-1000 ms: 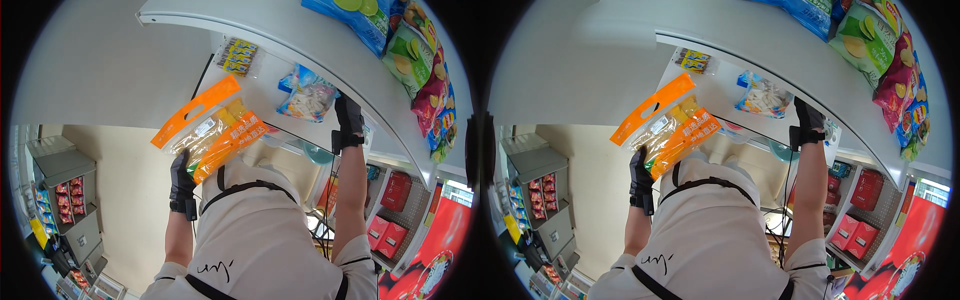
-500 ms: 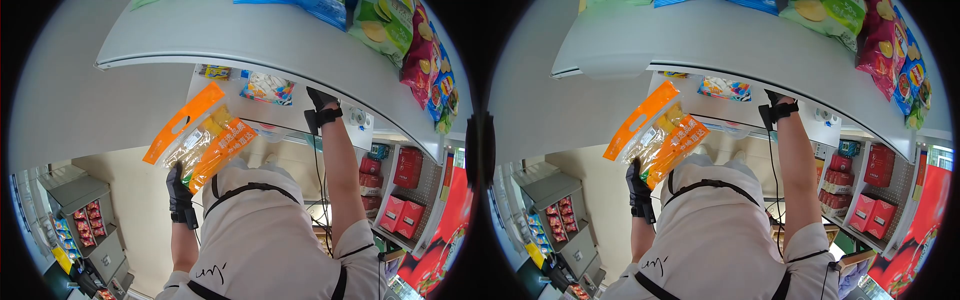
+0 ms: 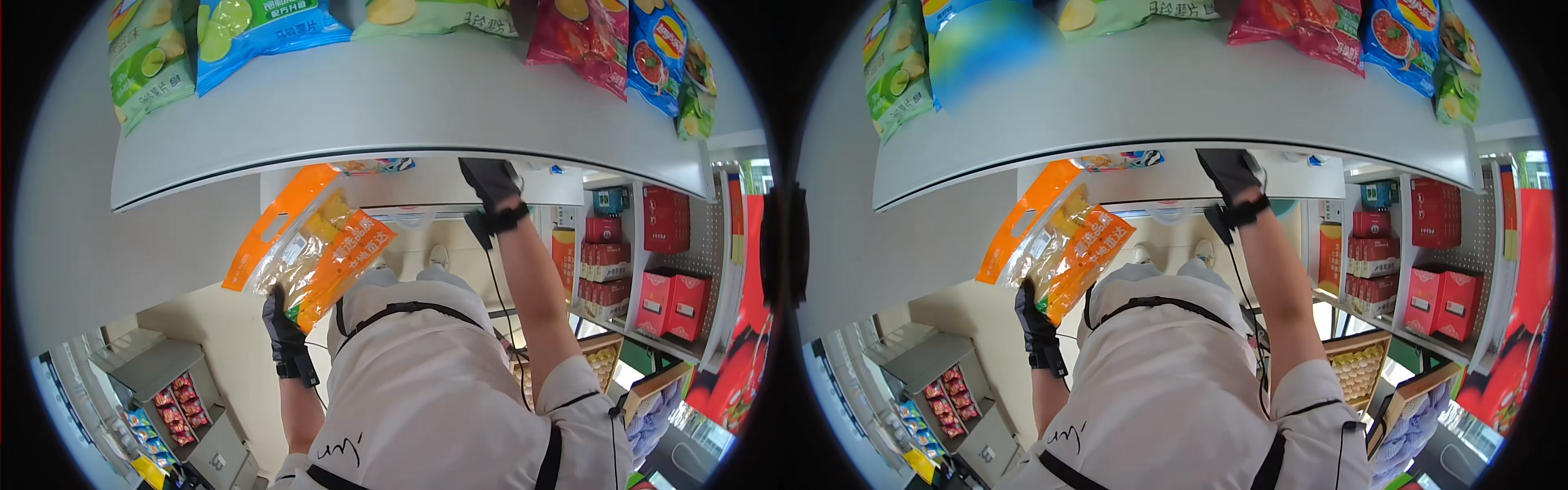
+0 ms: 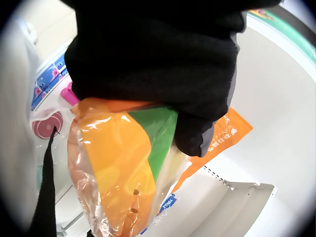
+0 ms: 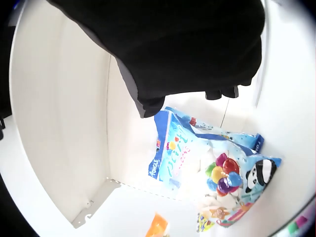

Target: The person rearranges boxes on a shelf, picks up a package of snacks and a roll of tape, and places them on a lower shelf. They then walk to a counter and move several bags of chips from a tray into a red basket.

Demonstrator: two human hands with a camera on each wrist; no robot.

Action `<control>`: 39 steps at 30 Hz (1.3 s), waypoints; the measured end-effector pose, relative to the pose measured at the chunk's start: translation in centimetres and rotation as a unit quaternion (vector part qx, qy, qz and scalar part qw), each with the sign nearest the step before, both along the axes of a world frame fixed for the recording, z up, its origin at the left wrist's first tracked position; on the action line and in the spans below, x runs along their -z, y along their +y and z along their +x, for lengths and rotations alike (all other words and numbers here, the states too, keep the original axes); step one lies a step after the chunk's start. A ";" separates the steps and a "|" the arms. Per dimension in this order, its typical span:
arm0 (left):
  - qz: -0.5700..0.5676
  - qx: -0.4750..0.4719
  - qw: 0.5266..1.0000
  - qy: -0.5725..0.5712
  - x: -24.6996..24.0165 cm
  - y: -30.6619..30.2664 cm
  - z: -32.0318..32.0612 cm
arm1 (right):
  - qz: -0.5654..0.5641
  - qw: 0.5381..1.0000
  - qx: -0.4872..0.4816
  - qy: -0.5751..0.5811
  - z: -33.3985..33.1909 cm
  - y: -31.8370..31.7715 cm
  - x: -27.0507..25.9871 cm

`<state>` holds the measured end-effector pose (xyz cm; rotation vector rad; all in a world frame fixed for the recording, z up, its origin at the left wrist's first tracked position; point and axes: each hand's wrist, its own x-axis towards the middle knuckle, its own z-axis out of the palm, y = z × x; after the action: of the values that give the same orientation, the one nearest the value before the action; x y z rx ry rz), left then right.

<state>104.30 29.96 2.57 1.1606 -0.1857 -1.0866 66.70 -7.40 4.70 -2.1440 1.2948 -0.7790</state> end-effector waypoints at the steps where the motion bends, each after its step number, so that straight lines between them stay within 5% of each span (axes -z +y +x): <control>1: 0.018 0.007 0.999 -0.026 0.2 0.0 0.0 | -0.003 1.000 -0.026 0.014 -0.1 1.4 -1.1; 4: 0.063 0.001 0.995 -0.082 -0.1 0.7 0.8 | -0.008 0.994 -0.098 0.036 2.0 4.7 -3.8; 5: 0.059 -0.002 0.996 -0.070 -0.2 0.5 0.4 | 0.222 0.969 -0.086 -0.060 2.8 5.3 -4.7; 6: 0.055 -0.004 0.997 -0.057 -0.2 0.2 0.2 | 0.441 0.883 -0.067 -0.146 3.5 5.7 -5.3; 11: 0.034 -0.063 0.997 -0.022 0.9 1.8 0.7 | 0.497 0.832 -0.147 -0.200 7.3 6.4 -7.1; 19: 0.048 -0.126 0.991 0.004 2.9 1.4 0.4 | 0.419 0.868 -0.239 -0.115 15.7 2.1 -4.1; 24: 0.076 -0.128 0.989 0.012 5.1 3.2 1.6 | 0.612 0.744 -0.247 -0.110 18.2 5.3 -3.0; 26: 0.104 -0.055 0.992 -0.051 6.5 3.9 2.5 | 0.668 0.685 -0.258 -0.133 17.9 6.6 -1.3; 28: 0.114 -0.019 0.990 -0.084 6.0 3.8 3.5 | 0.666 0.694 -0.231 -0.148 16.9 8.4 -2.9; 31: 0.084 -0.021 0.995 0.058 2.9 0.6 3.4 | 0.669 0.699 -0.171 -0.186 14.9 8.6 -3.0; 34: 0.068 -0.023 0.996 0.047 4.3 0.9 5.0 | 0.293 0.910 -0.238 -0.170 13.7 7.7 1.6; 35: 0.060 -0.024 0.997 0.043 4.7 0.9 5.2 | 0.292 0.911 -0.234 -0.171 14.5 7.3 0.6; 37: 0.056 -0.044 0.997 0.035 4.2 2.2 5.3 | 0.438 0.836 -0.157 -0.290 18.1 6.1 -2.6; 39: 0.052 -0.093 0.994 0.021 3.7 3.2 5.3 | 0.431 0.869 -0.145 -0.194 21.0 4.4 -1.6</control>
<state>109.58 33.13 -1.10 1.2209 0.0125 -0.9627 87.72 -3.03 6.30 -1.3138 0.8348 -0.3575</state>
